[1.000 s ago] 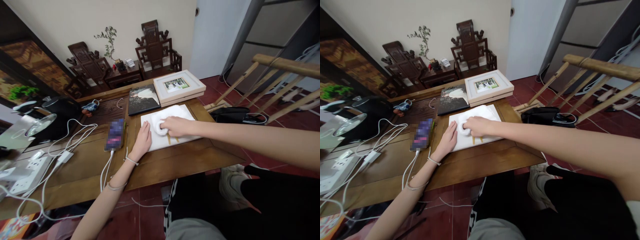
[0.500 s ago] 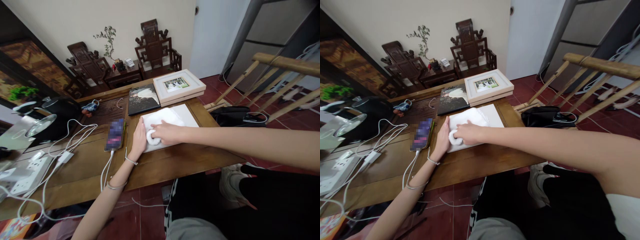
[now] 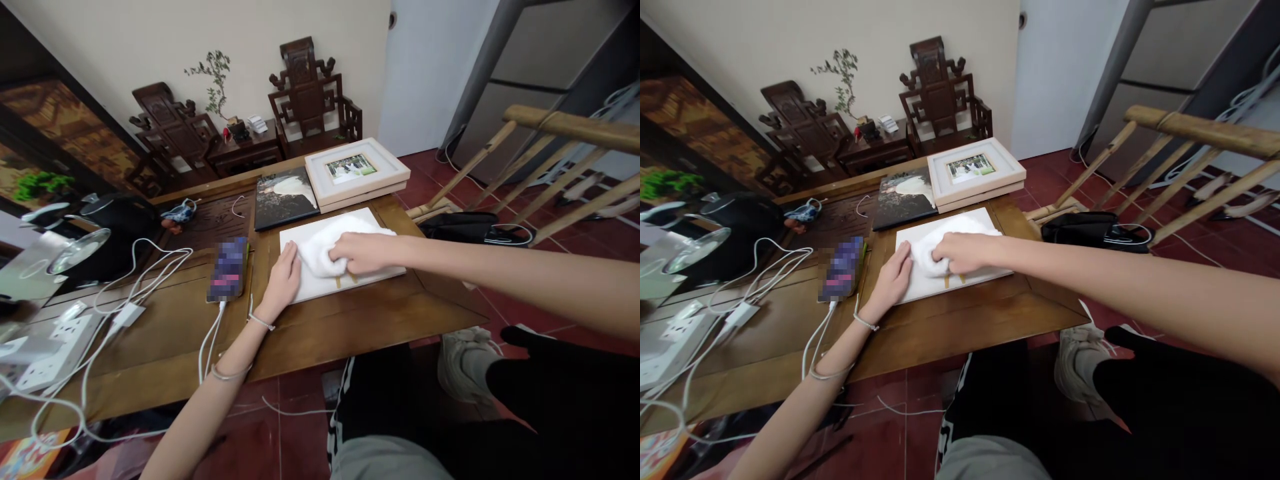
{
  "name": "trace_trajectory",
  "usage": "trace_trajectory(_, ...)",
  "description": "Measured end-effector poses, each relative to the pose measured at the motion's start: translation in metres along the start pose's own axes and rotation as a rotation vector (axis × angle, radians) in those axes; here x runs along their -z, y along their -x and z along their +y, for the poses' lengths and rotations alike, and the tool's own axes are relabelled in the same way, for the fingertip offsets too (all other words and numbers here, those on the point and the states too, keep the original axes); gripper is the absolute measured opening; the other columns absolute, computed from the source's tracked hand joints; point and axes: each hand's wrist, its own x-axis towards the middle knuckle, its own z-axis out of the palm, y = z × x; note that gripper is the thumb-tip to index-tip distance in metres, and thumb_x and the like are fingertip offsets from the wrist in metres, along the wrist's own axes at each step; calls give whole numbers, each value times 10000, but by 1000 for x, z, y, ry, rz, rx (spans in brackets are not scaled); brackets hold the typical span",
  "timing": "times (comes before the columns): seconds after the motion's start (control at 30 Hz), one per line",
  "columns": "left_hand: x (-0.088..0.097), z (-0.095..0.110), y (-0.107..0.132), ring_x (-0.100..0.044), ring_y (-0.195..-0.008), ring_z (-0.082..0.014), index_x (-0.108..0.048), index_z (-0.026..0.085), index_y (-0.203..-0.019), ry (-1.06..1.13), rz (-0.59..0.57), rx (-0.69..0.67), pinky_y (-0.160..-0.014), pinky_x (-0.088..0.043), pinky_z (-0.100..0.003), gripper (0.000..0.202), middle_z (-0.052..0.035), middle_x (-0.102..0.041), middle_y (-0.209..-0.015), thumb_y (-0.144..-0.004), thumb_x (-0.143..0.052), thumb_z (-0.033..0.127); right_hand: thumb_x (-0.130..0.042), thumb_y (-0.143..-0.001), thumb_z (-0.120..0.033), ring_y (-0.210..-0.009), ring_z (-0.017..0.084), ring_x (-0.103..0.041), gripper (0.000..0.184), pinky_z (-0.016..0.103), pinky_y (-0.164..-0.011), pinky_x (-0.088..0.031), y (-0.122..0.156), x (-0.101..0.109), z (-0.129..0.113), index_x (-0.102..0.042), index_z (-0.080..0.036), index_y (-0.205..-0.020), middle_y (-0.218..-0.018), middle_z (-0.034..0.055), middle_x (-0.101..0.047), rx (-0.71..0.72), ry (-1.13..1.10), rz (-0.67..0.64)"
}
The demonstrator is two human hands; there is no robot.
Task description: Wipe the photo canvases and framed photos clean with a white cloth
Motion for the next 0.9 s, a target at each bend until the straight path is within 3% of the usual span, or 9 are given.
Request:
trace_trajectory(0.2, -4, -9, 1, -333, -1488, -294, -484, 112, -1442, -81, -46, -109, -1234, -243, -539, 500, -169, -414, -1569, -975, -399, 269, -492, -783, -45, -846, 216, -581, 312, 283, -659, -322, -38, 14, 19, -703, -109, -1004, -965, 146, -696, -131, 28, 125)
trace_trajectory(0.47, -2, -2, 1, -340, -1483, -309, -486, 94, -1435, -87, -41, -106, -1231, -258, -532, 508, -180, -425, -1559, -970, -395, 275, -492, -812, -93, -968, 253, -602, 400, 294, -689, -353, -102, 31, 6, -684, -100, -1163, -1137, 165, -699, -147, 10, 130)
trace_trajectory(0.57, -1, 1, 0, -348, -1479, -311, -493, 86, -1427, -94, -48, -113, -1231, -264, -528, 506, -181, -441, -1548, -963, -391, 260, -508, -786, -86, -961, 249, -605, 388, 298, -699, -368, -117, 33, -2, -700, -141, -1119, -1145, 136, -708, -92, 14, 123)
trace_trajectory(0.7, 0, 2, 0, -361, -1472, -311, -499, 72, -1418, -110, -57, -113, -1228, -274, -521, 504, -194, -443, -1543, -967, -385, 269, -513, -793, -90, -922, 246, -604, 318, 311, -704, -378, -118, 34, -4, -709, -197, -1020, -1107, 125, -719, -76, 13, 136)
trace_trajectory(0.9, -1, -1, 2, -344, -1481, -308, -499, 72, -1414, -100, -60, -94, -1233, -257, -517, 495, -204, -421, -1555, -972, -396, 269, -496, -736, -56, -846, 231, -573, 319, 310, -695, -354, -81, 31, 28, -681, -105, -991, -1030, 148, -698, -150, -26, 126)
